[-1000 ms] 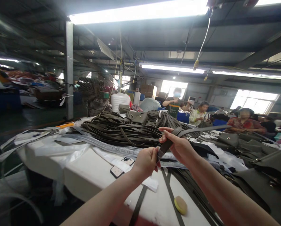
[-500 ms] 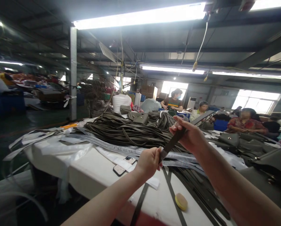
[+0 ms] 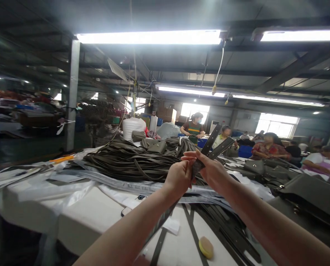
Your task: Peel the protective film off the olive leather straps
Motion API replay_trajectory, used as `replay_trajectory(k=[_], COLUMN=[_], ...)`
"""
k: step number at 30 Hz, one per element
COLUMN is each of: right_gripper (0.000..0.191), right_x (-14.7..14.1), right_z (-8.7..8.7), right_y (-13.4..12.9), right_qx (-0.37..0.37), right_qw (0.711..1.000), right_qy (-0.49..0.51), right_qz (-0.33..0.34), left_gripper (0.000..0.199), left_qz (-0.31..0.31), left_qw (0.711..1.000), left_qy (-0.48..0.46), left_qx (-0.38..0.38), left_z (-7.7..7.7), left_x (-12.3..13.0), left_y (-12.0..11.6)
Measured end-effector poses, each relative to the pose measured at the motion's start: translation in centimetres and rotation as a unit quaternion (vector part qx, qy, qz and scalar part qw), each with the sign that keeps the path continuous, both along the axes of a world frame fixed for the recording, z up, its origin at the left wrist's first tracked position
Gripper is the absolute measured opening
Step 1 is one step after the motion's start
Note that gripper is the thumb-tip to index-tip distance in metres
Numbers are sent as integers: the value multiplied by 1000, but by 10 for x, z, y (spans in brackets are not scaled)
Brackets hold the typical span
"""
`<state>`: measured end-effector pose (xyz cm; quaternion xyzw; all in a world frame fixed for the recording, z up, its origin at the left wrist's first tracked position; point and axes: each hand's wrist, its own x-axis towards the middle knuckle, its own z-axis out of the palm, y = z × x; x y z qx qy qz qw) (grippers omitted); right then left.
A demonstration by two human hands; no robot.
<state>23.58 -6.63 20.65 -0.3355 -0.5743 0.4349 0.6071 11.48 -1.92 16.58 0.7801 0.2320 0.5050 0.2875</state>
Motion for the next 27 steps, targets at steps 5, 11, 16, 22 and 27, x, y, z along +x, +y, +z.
replay_trajectory(k=[5, 11, 16, 22, 27], right_gripper=[11, 19, 27, 29, 33], right_x=[34, 51, 38, 36, 45], right_z=[38, 54, 36, 39, 50], right_y=[-2, 8, 15, 15, 20], right_qx=[29, 40, 55, 51, 145], right_qw=[983, 986, 993, 997, 976], right_qy=[178, 163, 93, 19, 73], right_qz=[-27, 5, -41, -52, -146], left_gripper=[58, 60, 56, 54, 55], left_qz=[-20, -49, -41, -34, -23], left_qw=[999, 997, 996, 997, 998], left_qy=[28, 11, -2, -12, -45], left_qx=[-26, -60, -74, -67, -44], left_z=[-23, -31, -25, -18, -10], left_x=[2, 1, -2, -9, -12], left_y=[5, 12, 12, 13, 9])
